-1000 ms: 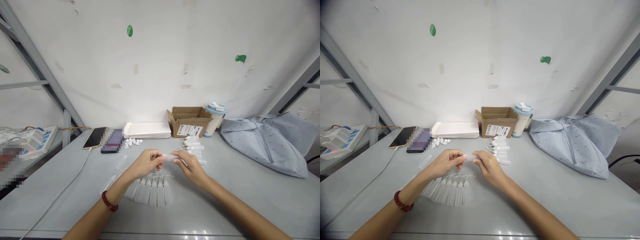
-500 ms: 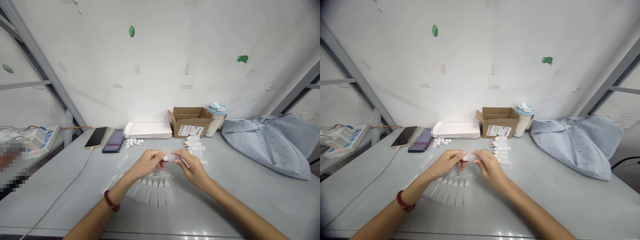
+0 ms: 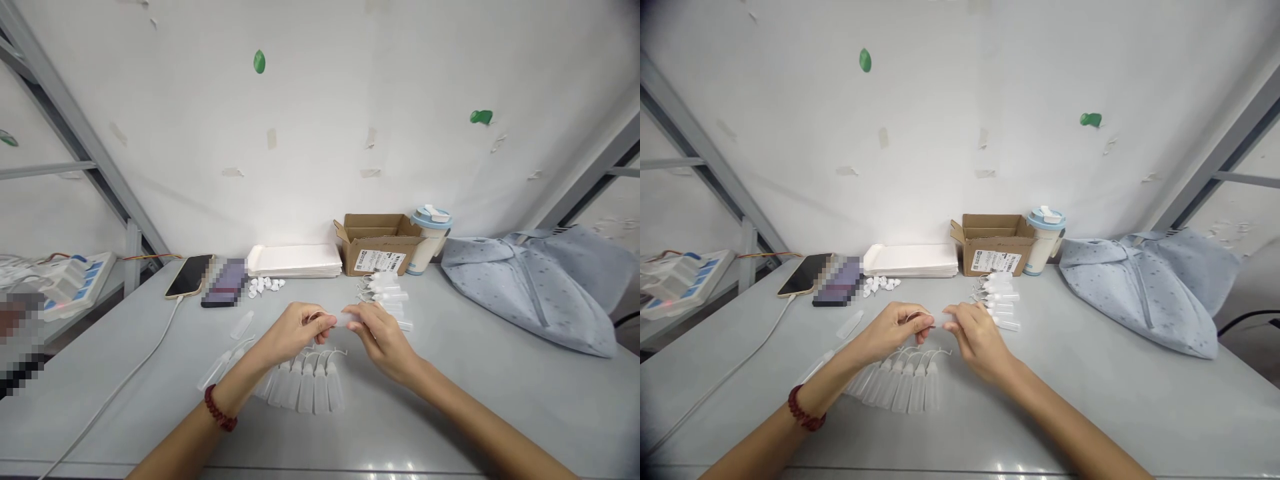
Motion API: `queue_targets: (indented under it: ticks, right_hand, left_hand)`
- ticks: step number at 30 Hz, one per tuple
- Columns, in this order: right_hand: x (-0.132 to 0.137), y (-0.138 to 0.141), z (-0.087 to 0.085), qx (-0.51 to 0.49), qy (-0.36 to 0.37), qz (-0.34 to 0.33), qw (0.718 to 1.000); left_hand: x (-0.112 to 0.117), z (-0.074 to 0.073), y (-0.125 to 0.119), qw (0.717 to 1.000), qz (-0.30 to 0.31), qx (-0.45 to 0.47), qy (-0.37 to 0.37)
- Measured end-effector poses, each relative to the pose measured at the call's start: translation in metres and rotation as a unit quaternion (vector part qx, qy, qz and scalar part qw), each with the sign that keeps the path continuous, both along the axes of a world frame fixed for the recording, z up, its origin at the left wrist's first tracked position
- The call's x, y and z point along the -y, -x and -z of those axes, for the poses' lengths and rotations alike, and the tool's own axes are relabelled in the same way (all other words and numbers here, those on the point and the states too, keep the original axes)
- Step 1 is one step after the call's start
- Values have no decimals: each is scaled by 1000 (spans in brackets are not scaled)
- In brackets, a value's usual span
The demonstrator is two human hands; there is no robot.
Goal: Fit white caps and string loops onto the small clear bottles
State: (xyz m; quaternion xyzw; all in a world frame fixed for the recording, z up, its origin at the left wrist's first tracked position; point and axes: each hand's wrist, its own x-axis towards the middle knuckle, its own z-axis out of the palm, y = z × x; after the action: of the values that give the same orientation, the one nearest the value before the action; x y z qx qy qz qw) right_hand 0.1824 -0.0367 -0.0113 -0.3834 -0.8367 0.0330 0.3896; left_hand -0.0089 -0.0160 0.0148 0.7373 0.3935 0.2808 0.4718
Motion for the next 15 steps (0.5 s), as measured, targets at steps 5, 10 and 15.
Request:
queue_targets:
  ticks: [5, 10, 15]
  right_hand:
    - [0, 2, -6, -93, 206, 0, 974]
    - [-3, 2, -10, -152, 332, -8, 931]
    - [-5, 0, -12, -99, 315, -8, 944]
  left_hand:
    - [1, 4, -1, 978, -25, -104, -176]
    - [0, 11, -2, 959, -21, -138, -245]
    - [-4, 12, -2, 967, -10, -149, -205]
